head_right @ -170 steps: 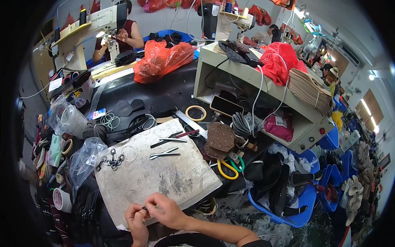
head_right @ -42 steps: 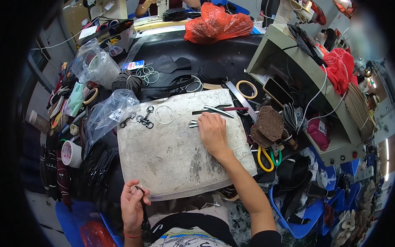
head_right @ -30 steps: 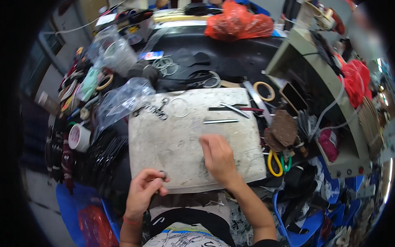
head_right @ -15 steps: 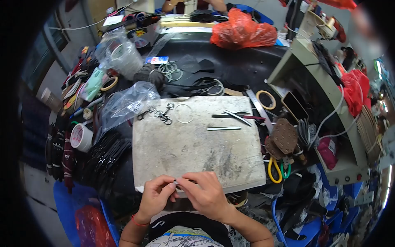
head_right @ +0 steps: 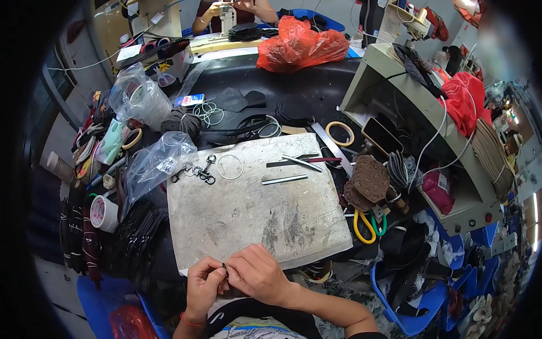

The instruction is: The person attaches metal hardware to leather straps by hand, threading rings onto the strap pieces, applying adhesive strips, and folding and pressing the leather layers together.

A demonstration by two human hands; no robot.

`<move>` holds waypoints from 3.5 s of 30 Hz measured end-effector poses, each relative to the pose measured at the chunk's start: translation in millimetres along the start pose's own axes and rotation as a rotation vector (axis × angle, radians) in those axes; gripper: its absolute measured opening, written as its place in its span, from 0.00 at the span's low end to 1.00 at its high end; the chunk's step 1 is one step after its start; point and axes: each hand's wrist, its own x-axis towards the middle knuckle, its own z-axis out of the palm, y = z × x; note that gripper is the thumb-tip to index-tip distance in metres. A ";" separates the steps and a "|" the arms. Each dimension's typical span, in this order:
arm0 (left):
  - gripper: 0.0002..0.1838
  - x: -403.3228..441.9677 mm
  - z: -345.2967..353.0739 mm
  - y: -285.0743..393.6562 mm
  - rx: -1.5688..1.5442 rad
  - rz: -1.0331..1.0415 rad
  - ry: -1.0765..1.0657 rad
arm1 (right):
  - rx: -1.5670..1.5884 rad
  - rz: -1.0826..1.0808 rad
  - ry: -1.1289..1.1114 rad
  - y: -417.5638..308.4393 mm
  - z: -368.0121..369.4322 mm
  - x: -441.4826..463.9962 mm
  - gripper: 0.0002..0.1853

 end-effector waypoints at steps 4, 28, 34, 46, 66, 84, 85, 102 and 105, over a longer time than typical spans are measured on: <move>0.04 -1.7 2.6 7.5 -0.116 -0.065 -0.034 | 0.830 0.537 0.296 -3.4 -17.0 7.3 0.04; 0.19 0.2 -3.5 -0.2 0.442 0.321 0.261 | -0.537 -0.101 -0.158 -27.2 -19.2 21.3 0.11; 0.17 0.9 3.2 -0.6 0.710 0.546 0.346 | -0.581 -0.137 -0.231 -23.3 -0.8 26.0 0.11; 0.22 -9.1 -3.8 -4.3 0.437 0.267 0.154 | -0.355 0.067 -0.340 -20.0 -20.9 32.3 0.10; 0.25 -16.3 -9.4 -5.4 0.271 0.142 0.045 | -0.214 0.203 -0.473 -10.8 -22.5 34.7 0.04; 0.28 -1.1 13.1 0.9 -0.213 -0.003 -0.037 | 0.619 0.588 -0.153 2.5 1.1 1.0 0.12; 0.26 6.3 14.8 0.5 -0.049 0.137 -0.030 | 0.623 0.573 -0.039 3.3 -1.3 2.0 0.12; 0.12 289.1 -11.8 73.1 1.617 0.953 0.110 | 0.612 0.869 0.236 -0.6 -97.1 -20.5 0.11; 0.09 299.9 -14.0 108.8 1.172 0.872 0.065 | 0.621 0.924 0.140 4.4 -97.4 -27.3 0.09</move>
